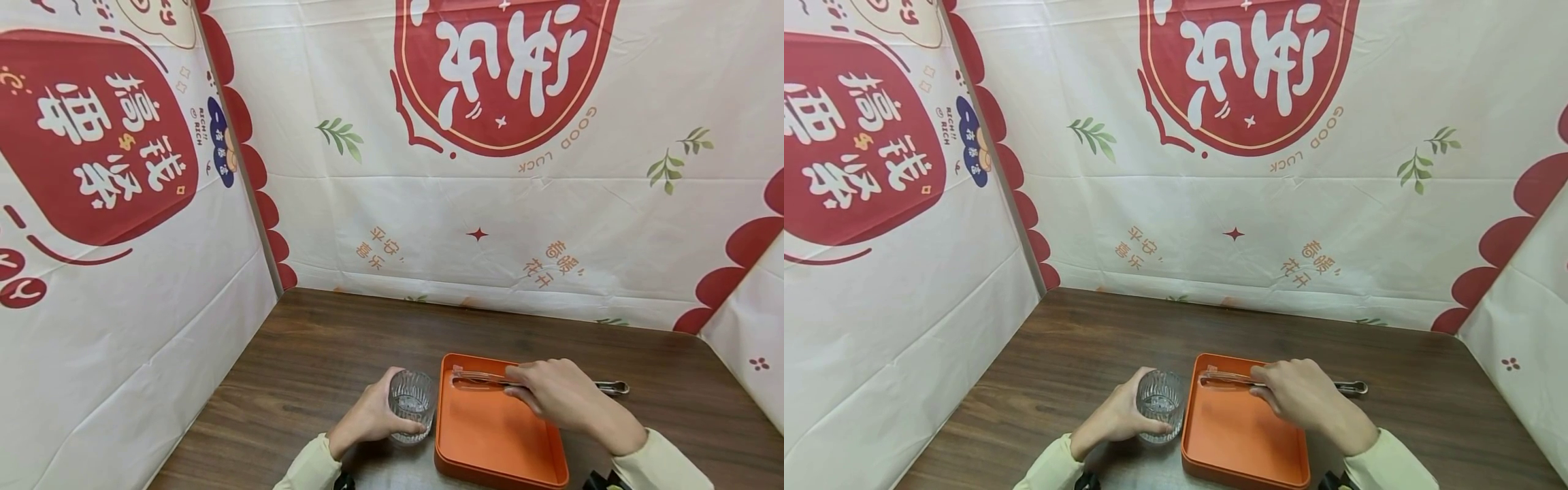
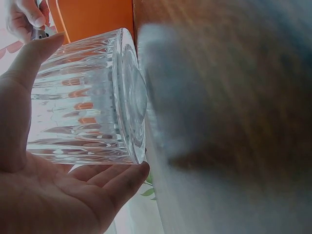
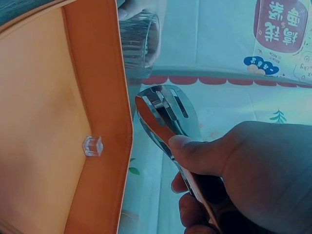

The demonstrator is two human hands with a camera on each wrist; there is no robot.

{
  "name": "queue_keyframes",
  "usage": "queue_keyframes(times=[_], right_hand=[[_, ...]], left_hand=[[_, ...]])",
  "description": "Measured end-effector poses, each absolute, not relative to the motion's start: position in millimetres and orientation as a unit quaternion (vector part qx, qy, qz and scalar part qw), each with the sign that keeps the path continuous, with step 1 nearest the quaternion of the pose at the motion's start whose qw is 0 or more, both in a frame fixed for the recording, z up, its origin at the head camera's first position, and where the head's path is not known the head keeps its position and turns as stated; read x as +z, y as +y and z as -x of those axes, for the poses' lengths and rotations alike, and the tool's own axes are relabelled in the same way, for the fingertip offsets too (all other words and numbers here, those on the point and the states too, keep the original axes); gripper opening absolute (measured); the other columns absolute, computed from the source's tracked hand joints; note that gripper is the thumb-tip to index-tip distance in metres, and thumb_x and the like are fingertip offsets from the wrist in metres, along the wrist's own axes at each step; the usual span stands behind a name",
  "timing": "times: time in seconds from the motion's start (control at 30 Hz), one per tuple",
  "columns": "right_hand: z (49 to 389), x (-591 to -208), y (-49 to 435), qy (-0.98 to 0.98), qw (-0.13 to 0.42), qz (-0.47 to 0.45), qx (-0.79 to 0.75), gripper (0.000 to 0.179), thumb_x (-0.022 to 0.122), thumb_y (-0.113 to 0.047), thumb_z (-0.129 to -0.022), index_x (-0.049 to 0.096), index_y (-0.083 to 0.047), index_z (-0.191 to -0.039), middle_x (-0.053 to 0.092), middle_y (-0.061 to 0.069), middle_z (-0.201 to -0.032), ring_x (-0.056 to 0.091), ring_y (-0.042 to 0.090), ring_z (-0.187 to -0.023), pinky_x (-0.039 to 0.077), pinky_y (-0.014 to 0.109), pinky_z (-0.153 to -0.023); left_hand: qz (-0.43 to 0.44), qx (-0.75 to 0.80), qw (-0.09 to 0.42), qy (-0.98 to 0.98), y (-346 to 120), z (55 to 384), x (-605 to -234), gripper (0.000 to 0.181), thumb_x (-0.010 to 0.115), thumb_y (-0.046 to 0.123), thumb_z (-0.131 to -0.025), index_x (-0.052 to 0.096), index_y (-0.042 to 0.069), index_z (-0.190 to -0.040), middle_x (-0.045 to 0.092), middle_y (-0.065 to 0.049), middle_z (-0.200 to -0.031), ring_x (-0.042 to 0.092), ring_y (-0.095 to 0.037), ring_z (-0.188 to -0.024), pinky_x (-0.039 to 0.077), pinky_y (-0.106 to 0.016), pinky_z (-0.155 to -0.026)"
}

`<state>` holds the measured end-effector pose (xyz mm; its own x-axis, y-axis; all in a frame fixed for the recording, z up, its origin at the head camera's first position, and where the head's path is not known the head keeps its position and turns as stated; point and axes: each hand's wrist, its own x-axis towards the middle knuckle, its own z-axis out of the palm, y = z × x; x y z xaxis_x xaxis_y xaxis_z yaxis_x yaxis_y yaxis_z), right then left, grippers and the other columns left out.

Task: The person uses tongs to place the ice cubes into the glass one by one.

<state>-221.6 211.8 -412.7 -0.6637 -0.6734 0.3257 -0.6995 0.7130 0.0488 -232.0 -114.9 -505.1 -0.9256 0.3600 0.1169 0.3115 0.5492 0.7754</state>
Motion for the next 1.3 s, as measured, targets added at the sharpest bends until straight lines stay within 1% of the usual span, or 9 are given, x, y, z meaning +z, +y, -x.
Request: queue_keyframes(times=[0.37, 0.67, 1.0, 1.3], right_hand=[[219, -404, 210, -0.908, 0.175, -0.378, 0.044, 0.033, 0.074, -0.028, -0.088, 0.044, -0.027, -0.074, 0.033, -0.023, -0.063, 0.030, -0.003, -0.049, 0.026, 0.021, -0.047], [219, -395, 207, -0.903, 0.201, -0.378, 0.046, 0.036, 0.075, -0.027, -0.086, 0.042, -0.026, -0.073, 0.030, -0.022, -0.063, 0.028, -0.003, -0.049, 0.025, 0.021, -0.047], [222, -386, 202, -0.896, 0.221, -0.383, 0.040, 0.037, 0.076, -0.027, -0.086, 0.041, -0.026, -0.074, 0.029, -0.022, -0.063, 0.025, -0.004, -0.048, 0.021, 0.019, -0.045], [223, -381, 192, -0.890, 0.232, -0.391, 0.038, 0.034, 0.075, -0.027, -0.086, 0.042, -0.025, -0.074, 0.031, -0.021, -0.064, 0.028, -0.005, -0.049, 0.022, 0.019, -0.045]], left_hand=[[-0.196, 0.440, 0.025, 0.876, -115, 232, -505, 0.086, 0.094, 0.038, -0.060, 0.049, 0.016, -0.130, 0.068, -0.003, -0.108, 0.064, -0.017, -0.096, 0.051, -0.031, -0.084], [-0.196, 0.434, 0.025, 0.879, -114, 231, -504, 0.086, 0.094, 0.038, -0.060, 0.049, 0.017, -0.130, 0.068, -0.003, -0.109, 0.064, -0.017, -0.096, 0.051, -0.031, -0.084], [-0.191, 0.433, 0.029, 0.881, -115, 232, -505, 0.087, 0.094, 0.040, -0.060, 0.049, 0.018, -0.130, 0.067, -0.001, -0.108, 0.063, -0.015, -0.095, 0.051, -0.031, -0.083], [-0.191, 0.430, 0.029, 0.882, -116, 232, -506, 0.087, 0.094, 0.039, -0.059, 0.049, 0.018, -0.130, 0.067, 0.000, -0.107, 0.063, -0.014, -0.094, 0.051, -0.031, -0.082]])
